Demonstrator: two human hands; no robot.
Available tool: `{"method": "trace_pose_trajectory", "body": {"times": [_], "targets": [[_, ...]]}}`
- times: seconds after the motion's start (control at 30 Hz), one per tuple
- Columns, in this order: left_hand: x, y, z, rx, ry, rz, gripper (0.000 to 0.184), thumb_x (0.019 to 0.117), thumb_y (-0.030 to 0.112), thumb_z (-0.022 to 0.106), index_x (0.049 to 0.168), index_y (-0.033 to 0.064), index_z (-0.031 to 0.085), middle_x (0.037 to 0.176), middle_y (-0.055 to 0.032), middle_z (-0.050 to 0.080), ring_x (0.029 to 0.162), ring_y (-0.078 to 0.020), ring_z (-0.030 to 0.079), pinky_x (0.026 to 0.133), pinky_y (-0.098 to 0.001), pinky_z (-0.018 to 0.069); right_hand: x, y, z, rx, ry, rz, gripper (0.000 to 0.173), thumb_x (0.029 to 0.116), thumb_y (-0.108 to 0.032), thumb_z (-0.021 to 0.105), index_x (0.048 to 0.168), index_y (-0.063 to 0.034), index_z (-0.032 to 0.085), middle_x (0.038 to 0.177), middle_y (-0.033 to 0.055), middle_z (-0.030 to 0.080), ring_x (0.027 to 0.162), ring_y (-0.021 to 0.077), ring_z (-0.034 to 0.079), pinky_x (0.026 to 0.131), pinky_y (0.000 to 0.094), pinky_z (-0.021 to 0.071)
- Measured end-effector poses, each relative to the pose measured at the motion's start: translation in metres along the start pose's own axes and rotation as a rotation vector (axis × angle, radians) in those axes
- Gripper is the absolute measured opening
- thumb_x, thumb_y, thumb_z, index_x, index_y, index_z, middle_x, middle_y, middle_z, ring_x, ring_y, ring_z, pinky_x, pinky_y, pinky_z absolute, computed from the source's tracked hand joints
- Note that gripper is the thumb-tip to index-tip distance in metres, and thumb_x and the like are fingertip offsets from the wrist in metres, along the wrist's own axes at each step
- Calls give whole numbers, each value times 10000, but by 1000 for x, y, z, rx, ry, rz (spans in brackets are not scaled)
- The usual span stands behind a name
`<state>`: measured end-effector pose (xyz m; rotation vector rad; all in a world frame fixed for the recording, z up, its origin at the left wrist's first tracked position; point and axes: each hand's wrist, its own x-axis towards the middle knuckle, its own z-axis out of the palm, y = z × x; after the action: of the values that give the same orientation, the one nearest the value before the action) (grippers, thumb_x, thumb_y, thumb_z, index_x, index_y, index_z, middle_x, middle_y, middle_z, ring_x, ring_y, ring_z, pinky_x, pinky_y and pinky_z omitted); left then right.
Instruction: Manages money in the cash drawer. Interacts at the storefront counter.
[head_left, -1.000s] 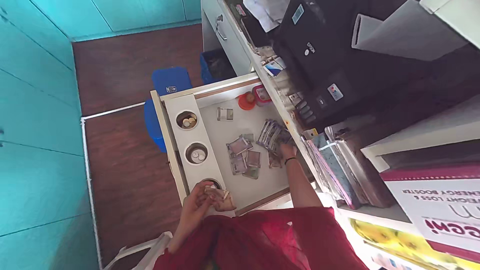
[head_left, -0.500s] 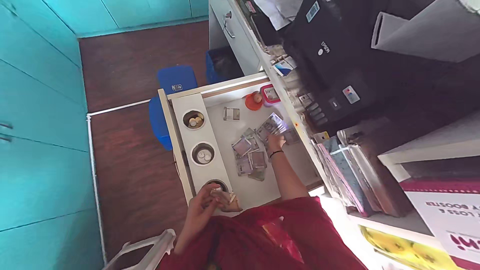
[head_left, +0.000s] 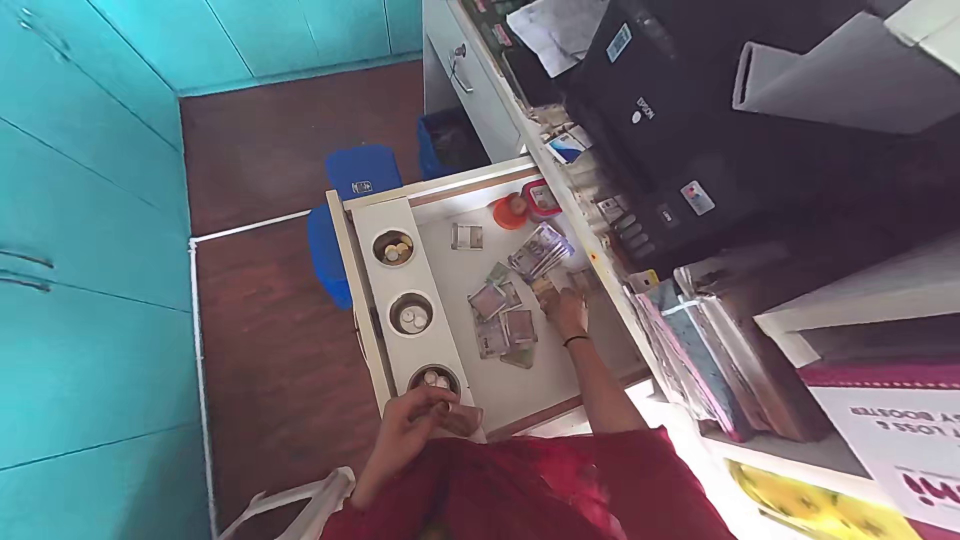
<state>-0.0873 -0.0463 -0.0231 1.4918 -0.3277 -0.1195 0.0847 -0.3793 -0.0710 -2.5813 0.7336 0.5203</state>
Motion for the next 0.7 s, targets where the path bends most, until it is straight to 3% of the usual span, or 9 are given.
{"method": "trace_pose_trajectory", "body": {"times": [0.2, 0.33, 0.43, 0.57, 0.7], "targets": [[-5, -3, 2, 7, 16, 56, 207, 935, 171, 701, 1099, 50, 740, 1069, 9, 761, 934, -27, 714, 810, -226, 610, 8, 19, -8, 152, -80, 15, 681, 928, -160, 739, 1479, 88, 425, 1427, 369, 498, 1364, 507, 464, 1125, 631, 357], [-10, -3, 5, 72, 67, 117, 140, 928, 193, 704, 998, 86, 762, 960, 55, 753, 876, 23, 694, 795, -187, 593, -23, 18, -31, 221, -47, 32, 522, 1015, -202, 628, 1446, 63, 499, 1416, 346, 529, 1359, 481, 487, 1133, 596, 358], [-15, 6, 11, 130, 142, 83, 100, 889, 66, 691, 928, -13, 738, 861, 40, 749, 793, 45, 687, 762, -175, 591, -67, 27, -37, 341, -24, -98, 405, 1062, -165, 532, 1367, 101, 552, 1325, 351, 590, 1286, 477, 546, 1110, 582, 381], [-14, 8, 19, 268, 224, 35, 146, 910, 54, 650, 920, -83, 699, 778, -3, 717, 698, 55, 653, 691, -154, 568, -144, 49, -32, 373, 83, -396, 387, 1082, -181, 472, 1276, 120, 618, 1086, 329, 688, 1035, 455, 677, 950, 600, 478], [-24, 10, 25, 422, 353, 23, 186, 911, 95, 660, 938, -84, 704, 691, -10, 684, 594, 60, 604, 596, -130, 523, -194, 78, -30, 379, 326, -716, 309, 996, -78, 530, 1231, 52, 683, 947, 243, 743, 814, 390, 740, 725, 567, 565]]}}
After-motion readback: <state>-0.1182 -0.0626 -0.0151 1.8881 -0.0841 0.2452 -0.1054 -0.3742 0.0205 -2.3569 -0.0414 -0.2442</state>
